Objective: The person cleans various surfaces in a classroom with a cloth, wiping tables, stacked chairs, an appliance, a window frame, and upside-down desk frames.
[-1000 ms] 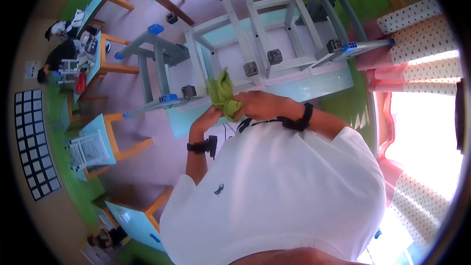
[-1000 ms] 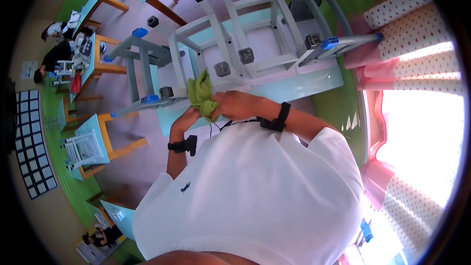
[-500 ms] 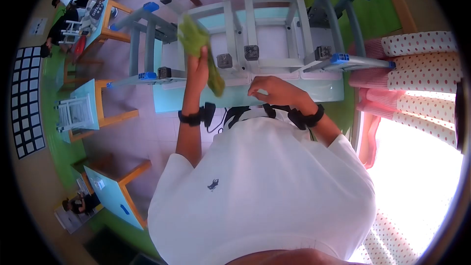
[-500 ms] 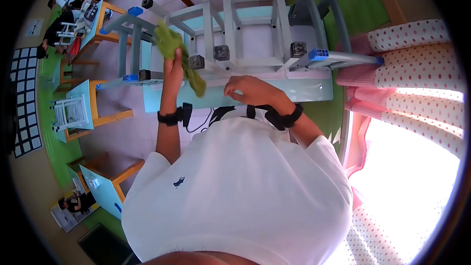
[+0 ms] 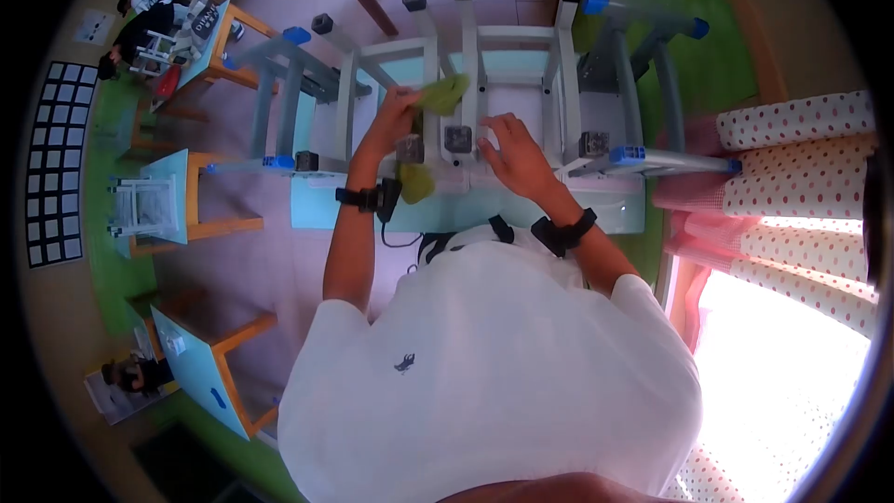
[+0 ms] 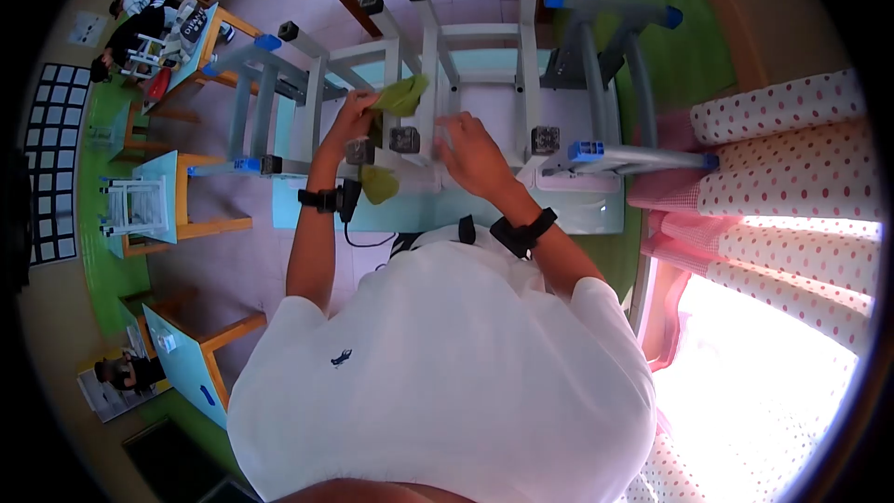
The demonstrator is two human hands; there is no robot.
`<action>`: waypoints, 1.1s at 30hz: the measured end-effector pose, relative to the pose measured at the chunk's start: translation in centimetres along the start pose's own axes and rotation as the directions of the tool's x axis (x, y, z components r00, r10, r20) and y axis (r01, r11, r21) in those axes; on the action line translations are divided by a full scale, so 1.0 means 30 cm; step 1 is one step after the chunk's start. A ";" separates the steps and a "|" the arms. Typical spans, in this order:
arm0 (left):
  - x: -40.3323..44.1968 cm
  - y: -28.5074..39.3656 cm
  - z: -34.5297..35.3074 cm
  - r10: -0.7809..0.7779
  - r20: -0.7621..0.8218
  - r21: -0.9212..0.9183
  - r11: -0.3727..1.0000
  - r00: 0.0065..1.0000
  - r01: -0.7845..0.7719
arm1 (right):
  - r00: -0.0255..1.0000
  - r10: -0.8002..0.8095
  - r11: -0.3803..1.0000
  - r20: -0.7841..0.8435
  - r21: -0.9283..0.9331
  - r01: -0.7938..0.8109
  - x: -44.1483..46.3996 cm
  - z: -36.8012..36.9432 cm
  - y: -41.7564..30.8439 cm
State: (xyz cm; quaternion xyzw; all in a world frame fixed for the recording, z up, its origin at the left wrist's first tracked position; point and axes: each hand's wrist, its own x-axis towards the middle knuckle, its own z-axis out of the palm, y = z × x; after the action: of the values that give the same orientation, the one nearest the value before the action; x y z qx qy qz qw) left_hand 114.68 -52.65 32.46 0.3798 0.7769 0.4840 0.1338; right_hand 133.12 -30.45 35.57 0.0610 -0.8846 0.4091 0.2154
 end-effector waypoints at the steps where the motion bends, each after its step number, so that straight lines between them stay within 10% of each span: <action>1: -0.032 0.079 -0.018 -0.248 0.099 -0.259 0.929 0.964 0.265 | 0.997 0.050 0.997 0.052 -0.059 -0.047 0.002 0.004 0.009; 4: -0.066 0.237 -0.040 -0.318 0.274 -0.398 0.822 0.908 0.408 | 0.977 0.135 0.975 0.162 -0.196 -0.102 0.031 0.009 0.021; 7: -0.086 0.208 -0.035 -0.465 0.355 -0.061 0.854 0.811 0.516 | 0.952 0.203 0.955 0.230 -0.261 -0.141 0.040 0.022 0.030; 10: -0.014 0.256 0.025 -0.483 0.345 -0.302 0.754 0.805 0.583 | 0.914 0.243 0.944 0.325 -0.297 -0.146 0.044 0.022 0.034; 18: 0.139 0.078 0.064 -0.168 0.185 -0.122 0.974 0.968 0.193 | 0.920 0.227 0.942 0.320 -0.310 -0.125 0.038 0.030 0.039; 33: 0.298 0.010 0.049 -0.193 0.098 -0.294 0.932 0.976 0.214 | 0.951 0.148 0.940 0.272 -0.338 -0.049 0.034 0.037 0.038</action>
State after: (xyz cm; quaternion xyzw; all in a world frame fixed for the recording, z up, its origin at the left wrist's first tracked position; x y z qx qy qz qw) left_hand 109.63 -45.18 33.42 0.2885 0.7237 0.5676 0.2662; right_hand 131.52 -30.46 34.58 0.0395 -0.9642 0.2533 0.0680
